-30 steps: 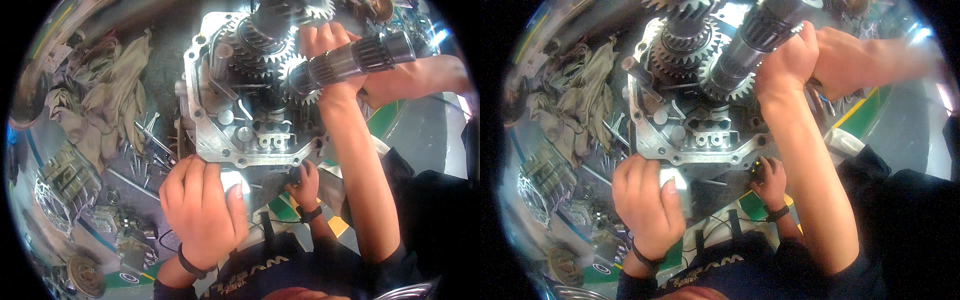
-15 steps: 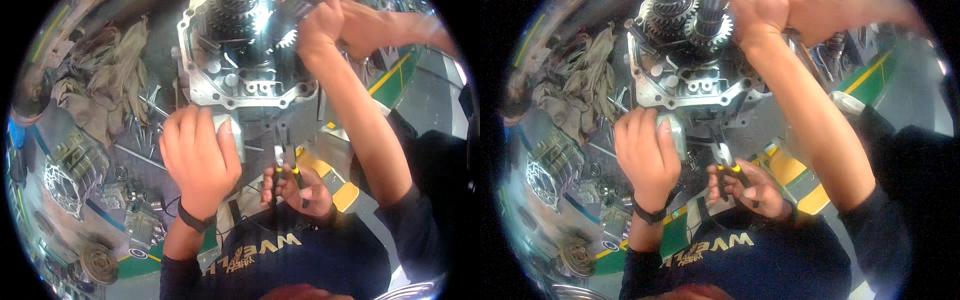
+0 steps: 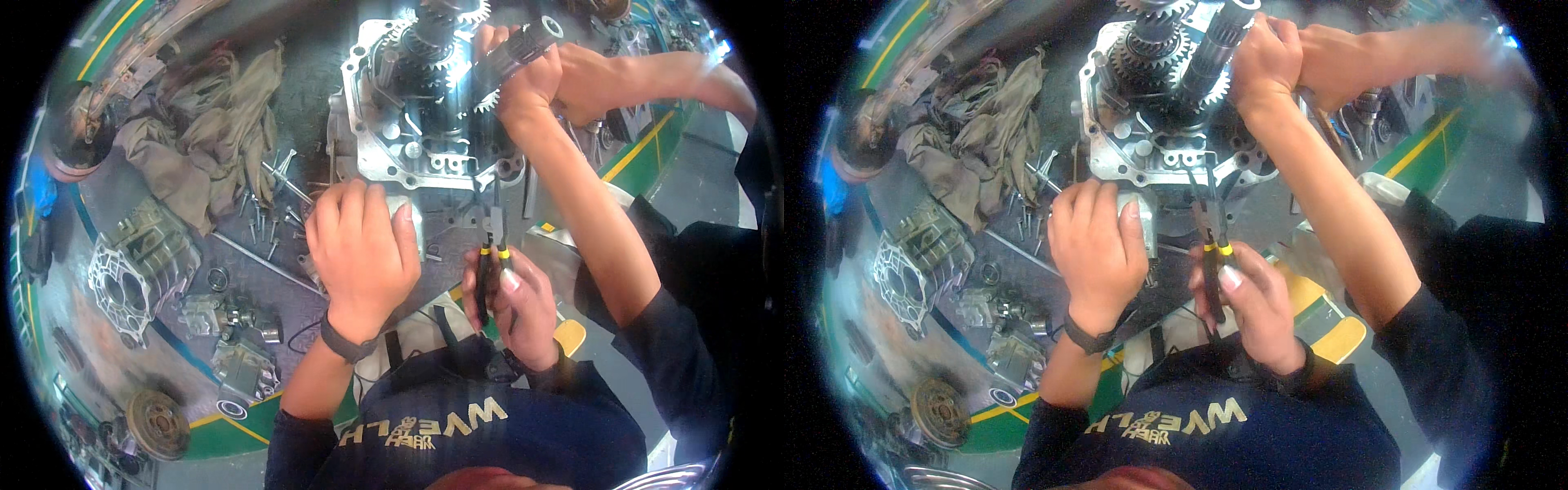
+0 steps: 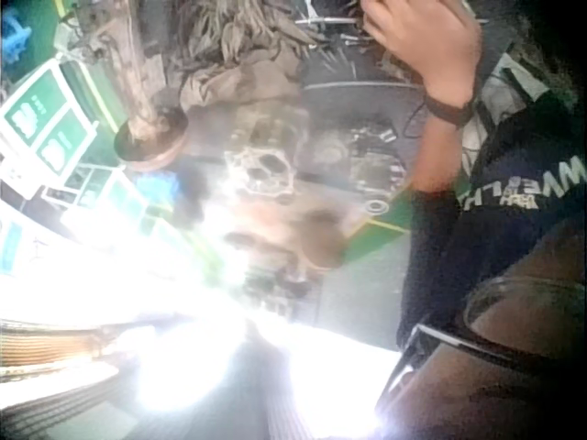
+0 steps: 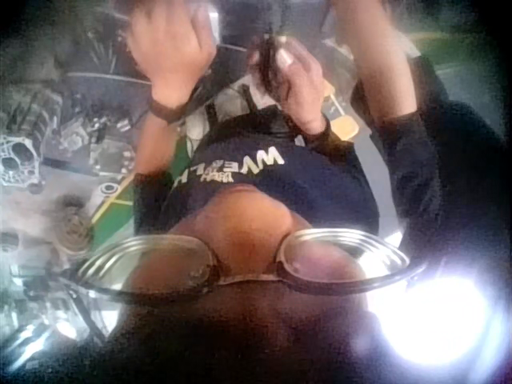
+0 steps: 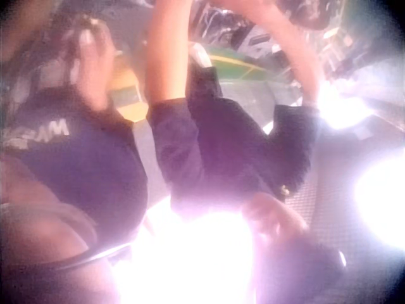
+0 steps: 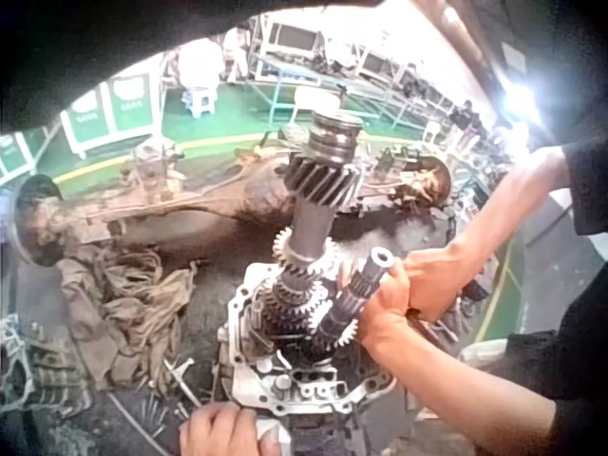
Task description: The person works with a partner to disassemble a gear assembly from a metal housing on a workbench, using a screwdriver and pliers to manipulate internal components.
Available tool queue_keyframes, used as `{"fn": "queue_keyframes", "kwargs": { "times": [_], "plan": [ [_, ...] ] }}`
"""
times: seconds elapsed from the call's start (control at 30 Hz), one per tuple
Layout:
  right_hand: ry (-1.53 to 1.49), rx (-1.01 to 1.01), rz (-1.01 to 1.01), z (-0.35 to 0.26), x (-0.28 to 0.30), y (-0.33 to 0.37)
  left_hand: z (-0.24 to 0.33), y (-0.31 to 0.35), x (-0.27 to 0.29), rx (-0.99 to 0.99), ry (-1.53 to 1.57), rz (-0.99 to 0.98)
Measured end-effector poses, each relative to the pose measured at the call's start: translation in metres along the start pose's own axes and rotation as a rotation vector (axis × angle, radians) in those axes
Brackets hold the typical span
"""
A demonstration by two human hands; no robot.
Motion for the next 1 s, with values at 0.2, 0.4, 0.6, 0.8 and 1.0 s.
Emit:
{"fn": "queue_keyframes", "kwargs": {
  "times": [0.2, 0.4, 0.6, 0.8, 1.0],
  "plan": [
    [0.327, 0.061, 0.177, -0.002, 0.004, -0.001, 0.000, -0.002, 0.001, 0.015, 0.017, -0.056],
    [0.504, 0.196, -0.095, 0.032, 0.046, -0.008, -0.005, 0.008, 0.001, 0.076, 0.032, -0.073],
    [1.232, 0.253, -0.040, 0.115, 0.152, 0.014, 0.014, 0.061, 0.069, 0.152, 0.386, -0.036],
    [1.629, 0.543, 0.173, 0.132, 0.227, -0.046, -0.004, 0.176, 0.034, 0.283, 0.437, -0.338],
    [1.719, 0.642, 0.306, 0.132, 0.235, -0.061, -0.039, 0.202, 0.011, 0.415, 0.254, -0.457]
  ]
}}
Point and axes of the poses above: each hand's wrist, its own y-axis away from the middle knuckle, its own x-axis out of the back of the hand, z = x × y, the point moved 1 cm from there along -y, towards the middle knuckle, and after that the axes turned 4 degrees about -y, right-handed, at the moved point
